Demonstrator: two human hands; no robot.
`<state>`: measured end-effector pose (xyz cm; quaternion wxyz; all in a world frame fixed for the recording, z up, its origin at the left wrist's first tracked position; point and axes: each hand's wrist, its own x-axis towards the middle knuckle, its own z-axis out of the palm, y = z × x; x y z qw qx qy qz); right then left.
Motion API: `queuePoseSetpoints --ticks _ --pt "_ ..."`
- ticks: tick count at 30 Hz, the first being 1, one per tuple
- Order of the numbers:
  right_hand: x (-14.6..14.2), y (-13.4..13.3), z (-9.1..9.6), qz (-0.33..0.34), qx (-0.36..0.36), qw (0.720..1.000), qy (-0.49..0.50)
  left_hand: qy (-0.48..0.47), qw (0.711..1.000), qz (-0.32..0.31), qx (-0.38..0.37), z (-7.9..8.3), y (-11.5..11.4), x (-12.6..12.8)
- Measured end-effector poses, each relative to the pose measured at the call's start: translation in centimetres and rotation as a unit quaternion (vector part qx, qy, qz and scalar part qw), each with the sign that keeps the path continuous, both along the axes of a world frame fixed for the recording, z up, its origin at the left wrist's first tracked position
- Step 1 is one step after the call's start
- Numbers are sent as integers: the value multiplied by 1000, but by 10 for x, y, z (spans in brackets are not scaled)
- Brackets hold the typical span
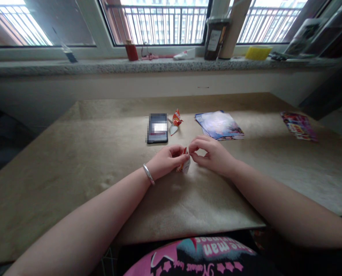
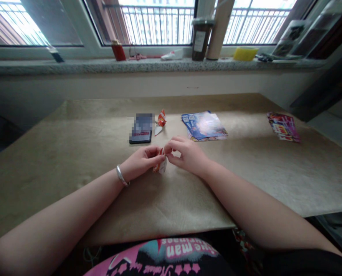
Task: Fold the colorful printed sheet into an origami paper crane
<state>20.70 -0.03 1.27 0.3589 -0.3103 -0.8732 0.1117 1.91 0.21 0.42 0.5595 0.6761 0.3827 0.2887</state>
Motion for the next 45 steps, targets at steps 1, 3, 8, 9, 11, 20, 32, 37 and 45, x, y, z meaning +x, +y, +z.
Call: queuePoseSetpoints --ticks 1,3,8,9,11,20,32,37,45 --pt "0 0 -1 -6 11 1000 -5 5 1000 13 9 0 -1 1" --pt "0 0 -2 -13 32 999 -19 27 999 31 24 -1 -2 2" --pt "1 0 0 -24 39 998 -39 56 995 61 54 0 -3 3" --pt "1 0 0 -24 35 998 -42 60 994 67 62 1 -3 3" --pt "2 1 1 -21 30 998 -44 69 992 73 74 2 -4 3" --pt "3 3 -1 -22 9 1000 -16 46 992 87 74 4 -5 2" --pt "0 2 -6 -39 20 999 -8 41 990 94 97 -3 -1 3" --pt "-2 0 -5 -45 25 998 -19 45 989 103 97 -1 -2 4" --pt "-4 -2 -4 -61 51 996 -49 31 989 124 76 2 -3 5"
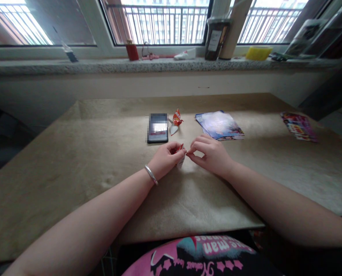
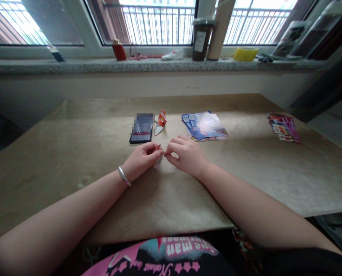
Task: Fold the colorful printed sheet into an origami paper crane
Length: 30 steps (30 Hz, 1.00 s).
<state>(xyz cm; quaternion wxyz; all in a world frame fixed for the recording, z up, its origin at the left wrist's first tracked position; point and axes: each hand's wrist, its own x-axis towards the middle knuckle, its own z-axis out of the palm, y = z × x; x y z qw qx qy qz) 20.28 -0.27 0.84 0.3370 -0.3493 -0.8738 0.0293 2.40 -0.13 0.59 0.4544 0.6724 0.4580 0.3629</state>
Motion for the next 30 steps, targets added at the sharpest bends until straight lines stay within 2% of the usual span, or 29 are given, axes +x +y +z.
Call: queuePoseSetpoints --ticks 9,13,18,25,30 --pt "-1 -2 0 -9 -16 1000 2 -26 999 11 -16 1 0 2" --pt "-6 -4 2 -31 -92 994 45 -40 999 24 -25 1 -1 4" --pt "-13 -5 1 -38 -162 980 106 -19 999 38 23 0 -1 4" --pt "-13 0 -7 -62 -200 966 149 -125 991 -25 -43 -2 2 2" --pt "-13 1 -8 -61 -238 956 160 -145 988 -26 -47 -2 2 0"
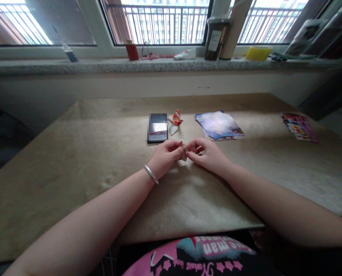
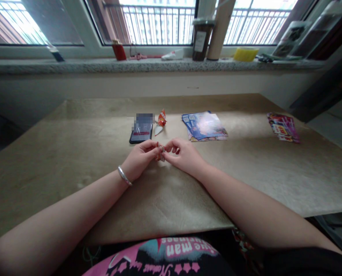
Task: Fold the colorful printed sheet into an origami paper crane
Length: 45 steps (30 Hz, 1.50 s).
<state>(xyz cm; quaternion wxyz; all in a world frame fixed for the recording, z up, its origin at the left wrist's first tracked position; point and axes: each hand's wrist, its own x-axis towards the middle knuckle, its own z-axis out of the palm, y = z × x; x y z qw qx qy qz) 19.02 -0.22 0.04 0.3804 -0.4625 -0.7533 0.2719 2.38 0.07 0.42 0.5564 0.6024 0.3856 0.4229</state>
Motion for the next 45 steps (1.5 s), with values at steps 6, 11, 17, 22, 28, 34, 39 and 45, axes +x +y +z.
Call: queuePoseSetpoints --ticks 6,11,17,22,28,34,39,45 --pt "0 1 0 -3 -50 998 33 -17 1000 10 -18 -4 2 0" --pt "2 4 -2 -3 -79 994 73 -25 999 -13 -26 -8 6 -1" --pt "1 3 0 21 -141 985 93 -1 1000 2 -21 -8 7 -3" --pt "3 4 -1 37 -156 983 89 -19 1000 -3 -23 -9 8 -5" --pt "6 5 -2 67 -169 978 106 -29 998 -45 -23 -9 12 -9" --pt "5 2 3 42 -104 991 68 -12 999 -38 31 -9 9 -6" --pt "4 4 2 14 -93 991 93 55 994 6 91 -8 5 -4" --pt "5 7 -1 27 -131 976 170 29 997 -36 62 -9 7 -5"
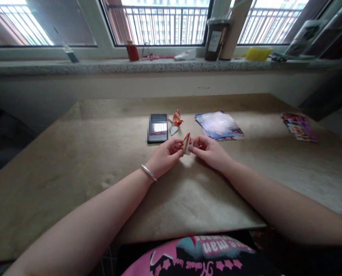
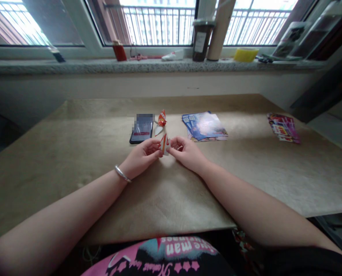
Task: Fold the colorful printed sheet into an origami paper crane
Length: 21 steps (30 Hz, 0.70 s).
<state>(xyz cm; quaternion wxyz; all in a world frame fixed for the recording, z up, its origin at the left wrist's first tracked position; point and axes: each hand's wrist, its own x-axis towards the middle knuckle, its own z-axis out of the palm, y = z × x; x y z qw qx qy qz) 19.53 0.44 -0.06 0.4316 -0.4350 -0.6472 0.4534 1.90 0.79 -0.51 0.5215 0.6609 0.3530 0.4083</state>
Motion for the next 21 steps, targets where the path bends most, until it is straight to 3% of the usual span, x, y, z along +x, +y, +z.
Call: queuePoseSetpoints --ticks 8,21 --pt "1 -1 4 -7 -13 999 38 30 1000 -3 8 0 1 0" --pt "4 -1 4 -3 -119 982 150 18 999 -37 -5 -1 3 -4"
